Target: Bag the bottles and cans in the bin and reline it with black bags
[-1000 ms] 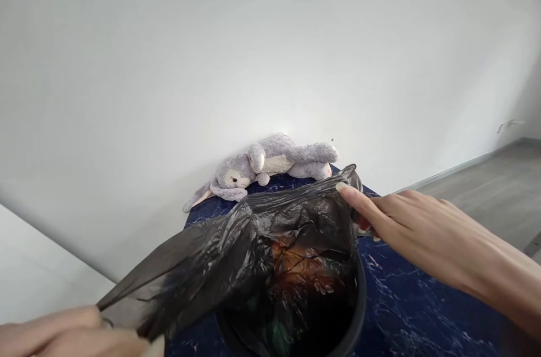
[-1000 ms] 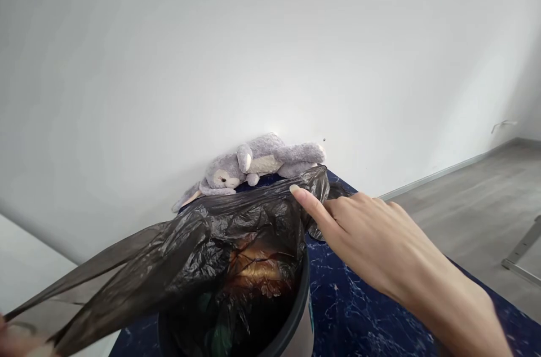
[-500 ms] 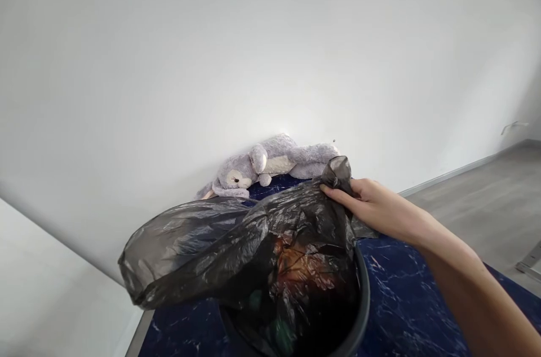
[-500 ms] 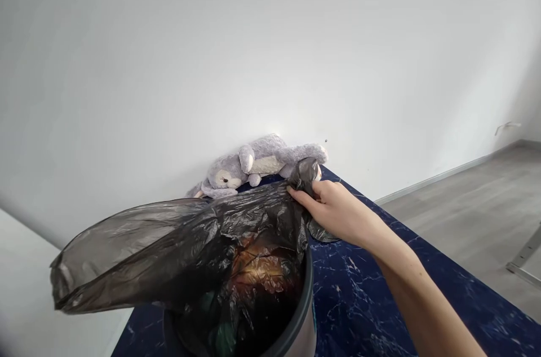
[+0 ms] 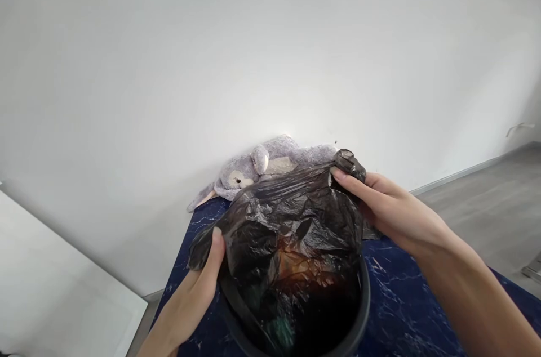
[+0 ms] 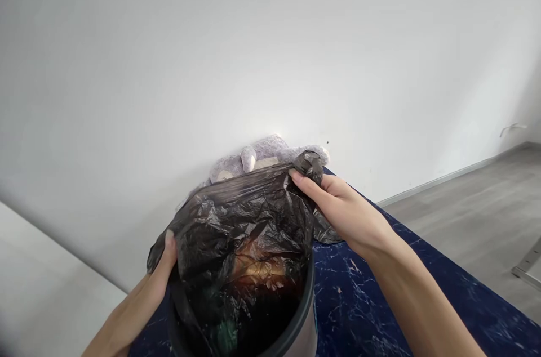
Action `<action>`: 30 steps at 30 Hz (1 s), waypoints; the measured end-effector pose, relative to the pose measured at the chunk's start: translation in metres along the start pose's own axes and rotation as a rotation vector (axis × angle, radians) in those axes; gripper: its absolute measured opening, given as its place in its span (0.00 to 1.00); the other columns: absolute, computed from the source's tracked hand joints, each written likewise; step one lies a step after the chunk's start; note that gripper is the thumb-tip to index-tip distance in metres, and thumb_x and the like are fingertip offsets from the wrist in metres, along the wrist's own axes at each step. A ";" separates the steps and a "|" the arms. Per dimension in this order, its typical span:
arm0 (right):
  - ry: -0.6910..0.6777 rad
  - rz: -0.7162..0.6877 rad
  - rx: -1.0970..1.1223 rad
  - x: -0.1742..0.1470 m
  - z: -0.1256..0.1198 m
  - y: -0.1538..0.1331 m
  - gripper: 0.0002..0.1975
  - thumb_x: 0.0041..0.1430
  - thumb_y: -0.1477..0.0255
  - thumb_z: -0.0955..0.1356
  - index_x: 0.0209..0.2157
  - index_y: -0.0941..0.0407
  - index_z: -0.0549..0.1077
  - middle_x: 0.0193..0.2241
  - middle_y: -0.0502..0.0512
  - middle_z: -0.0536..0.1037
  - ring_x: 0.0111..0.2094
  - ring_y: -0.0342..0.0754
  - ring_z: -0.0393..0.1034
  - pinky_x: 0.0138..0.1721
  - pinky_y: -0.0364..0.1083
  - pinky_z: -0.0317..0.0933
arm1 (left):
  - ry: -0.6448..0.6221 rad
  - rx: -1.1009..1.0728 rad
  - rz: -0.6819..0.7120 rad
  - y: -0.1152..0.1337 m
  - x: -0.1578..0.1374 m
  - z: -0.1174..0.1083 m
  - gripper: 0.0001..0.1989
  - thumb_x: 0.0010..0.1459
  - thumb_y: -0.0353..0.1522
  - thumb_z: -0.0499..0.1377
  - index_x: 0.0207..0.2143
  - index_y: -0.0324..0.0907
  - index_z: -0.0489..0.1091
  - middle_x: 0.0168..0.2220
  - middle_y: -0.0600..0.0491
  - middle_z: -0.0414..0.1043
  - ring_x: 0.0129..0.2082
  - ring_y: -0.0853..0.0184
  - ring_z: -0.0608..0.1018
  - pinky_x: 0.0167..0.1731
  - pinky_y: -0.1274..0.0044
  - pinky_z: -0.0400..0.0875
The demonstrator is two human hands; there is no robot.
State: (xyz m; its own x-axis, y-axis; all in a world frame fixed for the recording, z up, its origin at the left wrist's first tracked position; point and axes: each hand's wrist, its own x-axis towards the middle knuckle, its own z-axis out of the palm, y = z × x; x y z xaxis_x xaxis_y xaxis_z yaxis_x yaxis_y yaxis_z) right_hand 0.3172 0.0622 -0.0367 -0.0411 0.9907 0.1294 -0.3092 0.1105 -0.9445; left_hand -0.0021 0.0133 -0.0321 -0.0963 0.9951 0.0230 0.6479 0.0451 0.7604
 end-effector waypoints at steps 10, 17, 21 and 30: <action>-0.031 0.056 0.391 0.000 0.014 0.002 0.12 0.66 0.60 0.76 0.46 0.51 0.85 0.47 0.56 0.87 0.53 0.58 0.81 0.53 0.53 0.78 | 0.227 -0.682 -0.001 0.027 -0.003 0.017 0.31 0.65 0.54 0.66 0.67 0.57 0.74 0.70 0.55 0.73 0.75 0.47 0.65 0.75 0.58 0.59; -0.178 0.056 0.592 0.003 0.019 0.007 0.08 0.69 0.64 0.74 0.46 0.50 0.83 0.53 0.51 0.85 0.56 0.50 0.80 0.58 0.47 0.75 | 0.178 -1.099 0.209 0.028 -0.002 0.023 0.15 0.71 0.45 0.63 0.52 0.48 0.82 0.65 0.52 0.78 0.71 0.52 0.73 0.69 0.65 0.73; -0.288 0.018 0.686 -0.005 0.025 0.004 0.11 0.66 0.68 0.78 0.31 0.53 0.78 0.24 0.44 0.72 0.28 0.40 0.72 0.52 0.45 0.77 | 0.118 -1.266 0.219 0.031 -0.005 0.021 0.12 0.73 0.40 0.62 0.35 0.47 0.76 0.40 0.53 0.83 0.51 0.58 0.85 0.60 0.65 0.82; -0.307 -0.216 0.058 -0.040 0.045 0.004 0.22 0.75 0.49 0.67 0.36 0.53 0.73 0.24 0.45 0.59 0.23 0.41 0.51 0.22 0.39 0.58 | 0.011 -0.872 0.409 0.035 -0.027 0.029 0.27 0.73 0.47 0.60 0.22 0.44 0.65 0.18 0.59 0.55 0.21 0.69 0.66 0.34 0.77 0.79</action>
State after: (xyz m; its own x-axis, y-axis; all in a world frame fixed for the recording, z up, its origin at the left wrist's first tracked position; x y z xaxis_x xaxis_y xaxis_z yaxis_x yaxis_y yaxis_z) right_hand 0.2752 0.0195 -0.0317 -0.2492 0.8745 0.4160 -0.3946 0.3006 -0.8683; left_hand 0.0447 -0.0090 -0.0250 0.0022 0.9183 0.3958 -0.1564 -0.3906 0.9072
